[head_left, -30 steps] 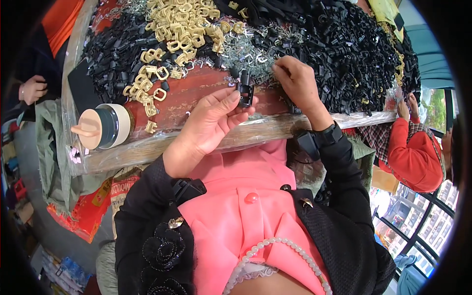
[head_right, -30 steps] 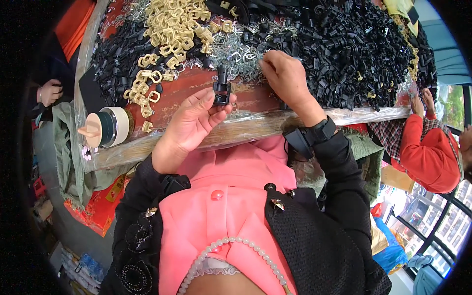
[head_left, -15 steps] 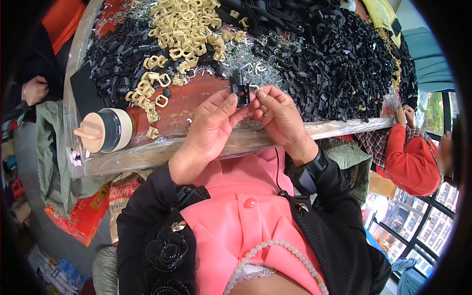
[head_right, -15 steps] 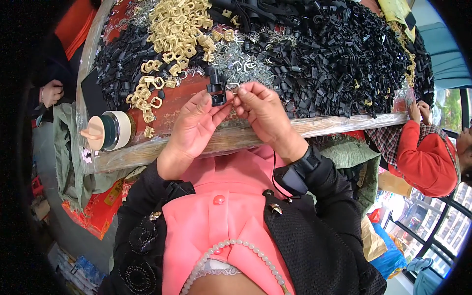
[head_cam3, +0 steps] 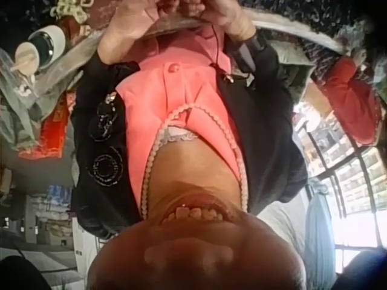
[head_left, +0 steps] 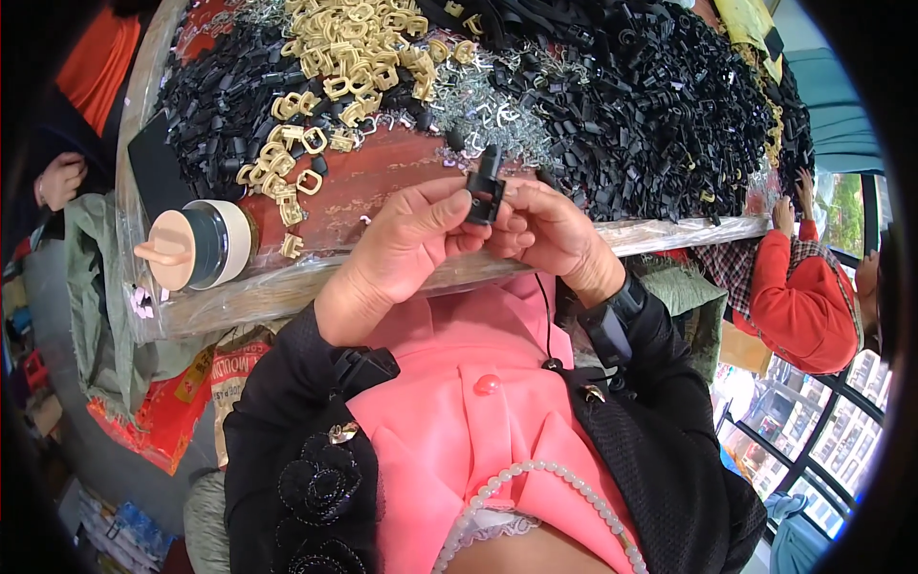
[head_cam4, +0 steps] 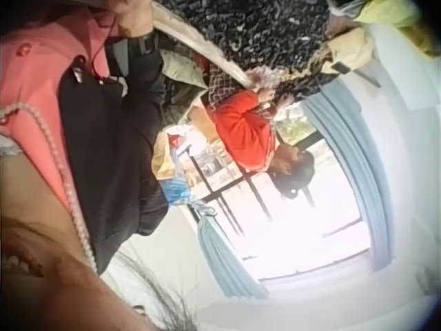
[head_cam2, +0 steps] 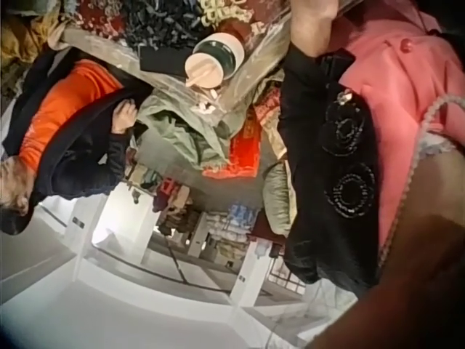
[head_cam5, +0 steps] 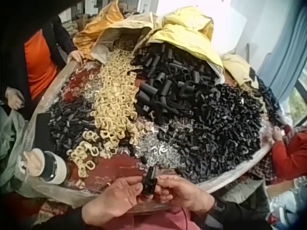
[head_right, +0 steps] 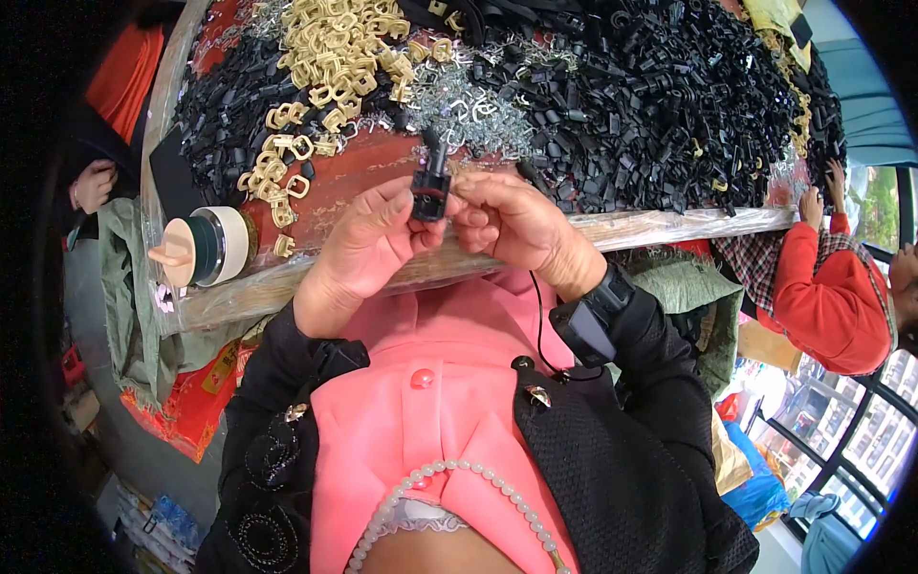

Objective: Assembling small black plastic components by inserting gold rings into them at a factory workbench.

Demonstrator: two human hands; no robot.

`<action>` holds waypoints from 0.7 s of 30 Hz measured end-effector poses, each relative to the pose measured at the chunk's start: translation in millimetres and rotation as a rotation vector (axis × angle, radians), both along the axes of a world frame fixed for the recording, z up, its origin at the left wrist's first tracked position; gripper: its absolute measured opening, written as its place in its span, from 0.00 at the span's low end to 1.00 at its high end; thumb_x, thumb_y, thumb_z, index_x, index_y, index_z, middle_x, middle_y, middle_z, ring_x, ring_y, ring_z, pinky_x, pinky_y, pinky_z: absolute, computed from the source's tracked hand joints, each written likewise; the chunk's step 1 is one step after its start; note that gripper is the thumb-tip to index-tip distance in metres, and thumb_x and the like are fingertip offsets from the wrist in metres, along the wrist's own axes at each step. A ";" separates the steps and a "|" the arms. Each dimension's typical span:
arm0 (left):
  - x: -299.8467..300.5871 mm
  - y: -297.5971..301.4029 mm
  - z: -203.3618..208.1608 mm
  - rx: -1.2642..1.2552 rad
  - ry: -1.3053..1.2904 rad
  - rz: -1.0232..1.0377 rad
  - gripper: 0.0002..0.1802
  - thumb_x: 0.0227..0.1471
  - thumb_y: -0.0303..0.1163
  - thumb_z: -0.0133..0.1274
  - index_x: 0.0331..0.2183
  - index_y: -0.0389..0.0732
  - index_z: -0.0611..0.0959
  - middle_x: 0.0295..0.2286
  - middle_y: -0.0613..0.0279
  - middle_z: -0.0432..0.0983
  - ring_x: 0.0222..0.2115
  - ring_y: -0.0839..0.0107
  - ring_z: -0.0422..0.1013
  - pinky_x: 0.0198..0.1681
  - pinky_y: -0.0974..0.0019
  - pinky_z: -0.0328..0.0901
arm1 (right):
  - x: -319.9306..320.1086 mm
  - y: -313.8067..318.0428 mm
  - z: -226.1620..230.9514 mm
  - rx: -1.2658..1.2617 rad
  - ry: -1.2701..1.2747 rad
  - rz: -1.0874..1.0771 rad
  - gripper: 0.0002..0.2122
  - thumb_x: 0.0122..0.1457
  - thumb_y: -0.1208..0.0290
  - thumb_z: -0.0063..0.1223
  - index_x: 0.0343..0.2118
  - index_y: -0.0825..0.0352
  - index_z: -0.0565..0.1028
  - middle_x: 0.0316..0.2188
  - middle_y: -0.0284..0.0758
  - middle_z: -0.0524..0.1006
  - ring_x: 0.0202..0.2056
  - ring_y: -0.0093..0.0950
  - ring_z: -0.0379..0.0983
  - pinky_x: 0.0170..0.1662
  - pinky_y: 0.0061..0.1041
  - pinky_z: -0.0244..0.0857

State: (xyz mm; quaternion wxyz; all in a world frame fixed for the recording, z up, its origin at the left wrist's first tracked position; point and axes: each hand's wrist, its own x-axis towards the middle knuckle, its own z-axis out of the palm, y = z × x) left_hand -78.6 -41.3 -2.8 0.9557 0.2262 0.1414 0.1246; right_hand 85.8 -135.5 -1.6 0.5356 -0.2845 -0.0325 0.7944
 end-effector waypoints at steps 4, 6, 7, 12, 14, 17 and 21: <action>0.3 -3.9 0.7 0.029 -0.039 -0.070 0.19 0.46 0.36 0.49 0.38 0.34 0.70 0.33 0.57 0.71 0.29 0.75 0.69 0.34 0.72 0.64 | -3.6 0.4 2.2 0.093 0.028 0.111 0.05 0.54 0.72 0.39 0.26 0.67 0.67 0.18 0.27 0.63 0.17 0.16 0.53 0.20 0.13 0.50; -1.8 -3.8 1.6 -0.002 0.028 -0.033 0.18 0.46 0.36 0.48 0.38 0.33 0.70 0.32 0.58 0.71 0.29 0.76 0.69 0.34 0.73 0.64 | -12.3 1.0 9.2 0.012 -0.265 -0.104 0.04 0.54 0.74 0.41 0.27 0.67 0.67 0.20 0.28 0.65 0.18 0.16 0.57 0.20 0.13 0.52; -2.3 -1.7 2.1 -0.012 0.059 -0.005 0.18 0.46 0.36 0.48 0.38 0.33 0.70 0.32 0.58 0.72 0.29 0.76 0.69 0.34 0.73 0.64 | -14.5 3.7 12.8 -0.021 -0.413 -0.206 0.04 0.53 0.75 0.41 0.27 0.68 0.68 0.21 0.28 0.66 0.18 0.17 0.58 0.21 0.13 0.53; -2.4 -1.9 -2.3 -0.039 0.065 0.035 0.18 0.47 0.35 0.48 0.38 0.34 0.70 0.32 0.58 0.72 0.28 0.76 0.69 0.33 0.73 0.64 | -7.3 -2.6 14.9 0.412 -1.188 -0.122 0.02 0.51 0.78 0.44 0.28 0.68 0.69 0.22 0.29 0.69 0.21 0.19 0.65 0.24 0.15 0.58; -1.3 -2.9 -0.5 -0.058 0.071 0.024 0.17 0.47 0.35 0.48 0.37 0.35 0.72 0.32 0.60 0.72 0.28 0.78 0.69 0.32 0.75 0.64 | -4.4 -0.3 14.7 0.701 -1.669 -0.154 0.03 0.50 0.79 0.46 0.29 0.70 0.68 0.24 0.28 0.70 0.24 0.18 0.66 0.25 0.16 0.59; -0.3 -2.8 4.0 -0.054 0.078 0.025 0.16 0.47 0.35 0.48 0.37 0.36 0.72 0.32 0.61 0.72 0.28 0.78 0.69 0.31 0.76 0.64 | 1.1 0.7 19.5 0.769 -1.896 -0.163 0.04 0.50 0.78 0.46 0.29 0.71 0.68 0.24 0.28 0.69 0.24 0.17 0.66 0.25 0.15 0.59; -1.4 -4.6 6.9 -0.033 0.115 0.053 0.17 0.47 0.35 0.48 0.38 0.35 0.71 0.32 0.59 0.71 0.28 0.76 0.69 0.32 0.74 0.65 | 2.0 -2.6 22.7 0.470 -1.543 -0.203 0.03 0.51 0.77 0.46 0.28 0.71 0.68 0.21 0.28 0.68 0.21 0.16 0.62 0.24 0.13 0.57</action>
